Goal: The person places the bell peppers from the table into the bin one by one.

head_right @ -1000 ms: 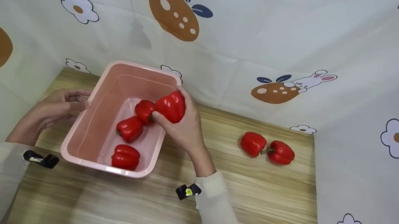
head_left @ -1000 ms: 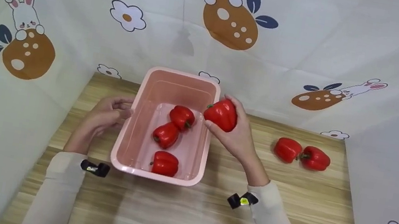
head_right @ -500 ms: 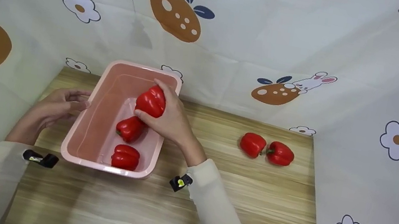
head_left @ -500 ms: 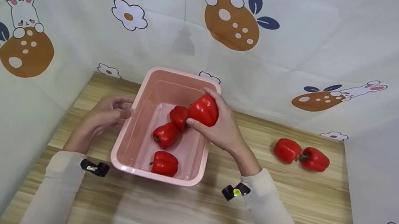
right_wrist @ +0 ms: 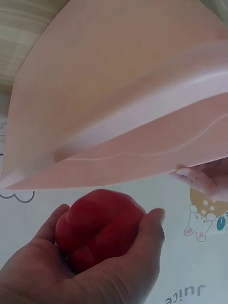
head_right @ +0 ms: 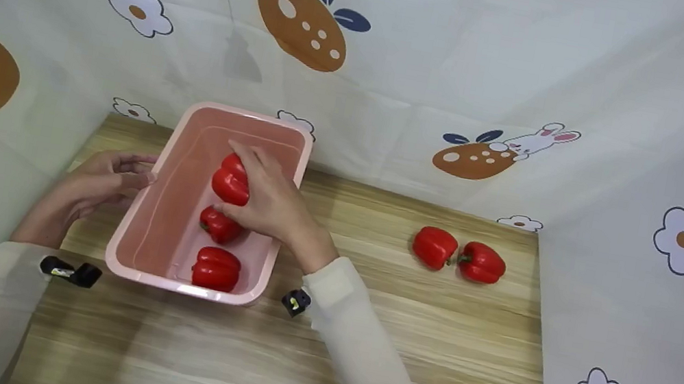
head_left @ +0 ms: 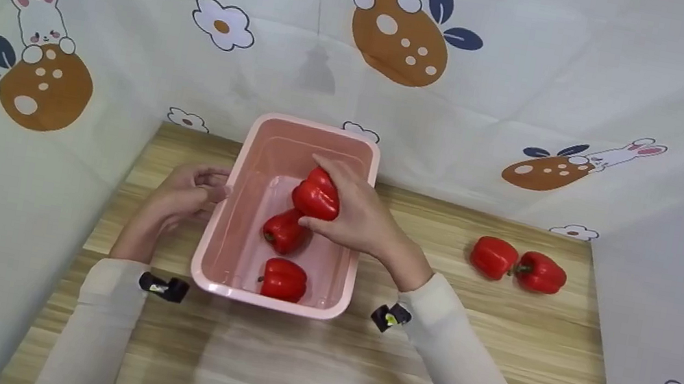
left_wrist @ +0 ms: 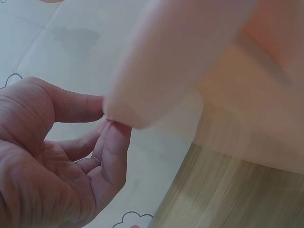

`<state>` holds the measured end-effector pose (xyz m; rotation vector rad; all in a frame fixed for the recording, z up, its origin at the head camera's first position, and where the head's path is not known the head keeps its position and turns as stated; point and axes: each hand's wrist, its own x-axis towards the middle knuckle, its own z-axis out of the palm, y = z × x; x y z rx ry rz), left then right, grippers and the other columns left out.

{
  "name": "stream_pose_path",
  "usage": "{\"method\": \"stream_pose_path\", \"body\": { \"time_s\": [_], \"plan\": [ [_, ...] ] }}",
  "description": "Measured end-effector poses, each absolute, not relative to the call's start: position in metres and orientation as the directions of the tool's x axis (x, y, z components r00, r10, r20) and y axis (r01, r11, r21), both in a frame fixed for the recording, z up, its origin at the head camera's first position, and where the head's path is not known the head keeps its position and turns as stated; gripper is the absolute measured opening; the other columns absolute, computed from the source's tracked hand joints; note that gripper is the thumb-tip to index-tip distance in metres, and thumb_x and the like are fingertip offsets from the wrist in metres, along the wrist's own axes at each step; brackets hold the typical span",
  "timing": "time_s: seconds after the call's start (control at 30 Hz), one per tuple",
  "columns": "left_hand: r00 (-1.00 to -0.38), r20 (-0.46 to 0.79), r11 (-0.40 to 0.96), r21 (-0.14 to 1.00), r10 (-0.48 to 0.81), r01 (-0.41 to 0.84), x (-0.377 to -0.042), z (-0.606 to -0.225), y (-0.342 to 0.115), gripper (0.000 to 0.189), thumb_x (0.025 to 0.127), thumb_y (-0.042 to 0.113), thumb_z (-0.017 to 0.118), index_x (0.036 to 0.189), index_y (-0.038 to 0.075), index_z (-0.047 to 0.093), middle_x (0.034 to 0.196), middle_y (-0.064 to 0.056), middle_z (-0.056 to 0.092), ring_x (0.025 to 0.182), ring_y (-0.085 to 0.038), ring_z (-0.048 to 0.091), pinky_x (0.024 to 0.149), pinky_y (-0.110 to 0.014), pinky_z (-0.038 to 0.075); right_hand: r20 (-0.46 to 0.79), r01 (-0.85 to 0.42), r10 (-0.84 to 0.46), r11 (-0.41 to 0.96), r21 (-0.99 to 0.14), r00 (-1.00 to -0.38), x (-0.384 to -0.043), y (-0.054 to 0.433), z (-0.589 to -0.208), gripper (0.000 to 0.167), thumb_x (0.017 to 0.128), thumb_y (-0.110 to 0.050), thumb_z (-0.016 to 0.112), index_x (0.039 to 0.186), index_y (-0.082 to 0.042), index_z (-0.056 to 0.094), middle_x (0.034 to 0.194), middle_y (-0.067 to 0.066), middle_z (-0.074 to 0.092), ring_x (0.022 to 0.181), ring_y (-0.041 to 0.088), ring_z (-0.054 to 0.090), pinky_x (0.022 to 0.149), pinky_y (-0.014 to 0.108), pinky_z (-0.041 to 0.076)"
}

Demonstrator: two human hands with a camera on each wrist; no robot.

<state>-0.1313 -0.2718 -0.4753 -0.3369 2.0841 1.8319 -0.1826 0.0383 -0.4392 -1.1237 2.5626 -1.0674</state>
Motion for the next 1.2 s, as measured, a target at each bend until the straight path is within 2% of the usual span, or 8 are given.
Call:
{"method": "stream_pose_path", "body": {
  "time_s": [0.13,0.4,0.6,0.9,1.0,1.2],
  "plan": [
    [-0.909,-0.412,0.130,0.906,0.055,-0.403,-0.131,-0.476,-0.272,0.062,0.103,0.004,0.059,0.159,-0.009,0.034,0.119,-0.010,0.059,0.086,-0.010,0.072,0.082,-0.032,0.070,0.126,-0.614,-0.706,0.497,-0.613,-0.697,-0.182,0.035,-0.437,0.093,0.087,-0.029,0.087,0.164,-0.014,0.037,0.153,0.010,0.054,0.139,0.026,0.056,0.118,0.043,0.056],
    [-0.911,-0.409,0.140,0.906,0.058,-0.399,-0.131,-0.476,-0.273,0.061,0.103,0.005,0.058,0.158,-0.008,0.035,0.124,-0.014,0.057,0.089,-0.012,0.072,0.084,-0.034,0.070,0.196,-0.663,-0.704,0.483,-0.571,-0.682,-0.180,0.032,-0.428,0.071,0.094,-0.028,0.080,0.156,-0.014,0.049,0.151,0.009,0.056,0.140,0.024,0.054,0.122,0.039,0.053],
    [-0.914,-0.401,0.130,0.911,0.059,-0.392,-0.131,-0.475,-0.272,0.061,0.102,0.002,0.058,0.157,-0.009,0.036,0.119,-0.010,0.058,0.088,-0.011,0.071,0.084,-0.032,0.070,0.209,-0.676,-0.706,0.482,-0.558,-0.676,-0.179,0.034,-0.426,0.064,0.096,-0.029,0.077,0.153,-0.012,0.053,0.146,0.009,0.061,0.136,0.024,0.059,0.117,0.038,0.057],
    [-0.911,-0.409,0.143,0.906,0.049,-0.399,-0.132,-0.473,-0.271,0.060,0.100,0.001,0.058,0.156,-0.009,0.038,0.116,-0.011,0.058,0.086,-0.011,0.071,0.086,-0.032,0.070,0.236,-0.638,-0.665,0.461,-0.616,-0.708,-0.181,0.056,-0.427,0.059,0.099,-0.026,0.074,0.152,-0.009,0.055,0.151,0.010,0.060,0.142,0.025,0.057,0.124,0.042,0.051],
    [-0.910,-0.412,0.149,0.904,0.053,-0.401,-0.133,-0.473,-0.271,0.060,0.100,0.000,0.057,0.156,-0.009,0.039,0.118,-0.011,0.058,0.087,-0.012,0.072,0.087,-0.033,0.070,0.240,-0.616,-0.637,0.469,-0.633,-0.732,-0.182,0.068,-0.426,0.058,0.100,-0.027,0.073,0.152,-0.009,0.055,0.153,0.011,0.059,0.143,0.025,0.057,0.124,0.043,0.050],
    [-0.905,-0.424,0.162,0.897,0.046,-0.412,-0.134,-0.470,-0.272,0.060,0.099,0.000,0.058,0.156,-0.008,0.040,0.116,-0.011,0.057,0.087,-0.011,0.072,0.085,-0.032,0.070,0.233,-0.557,-0.560,0.522,-0.646,-0.795,-0.186,0.097,-0.426,0.057,0.099,-0.027,0.075,0.150,-0.010,0.057,0.146,0.011,0.063,0.137,0.026,0.061,0.120,0.045,0.054]
  ]
}}
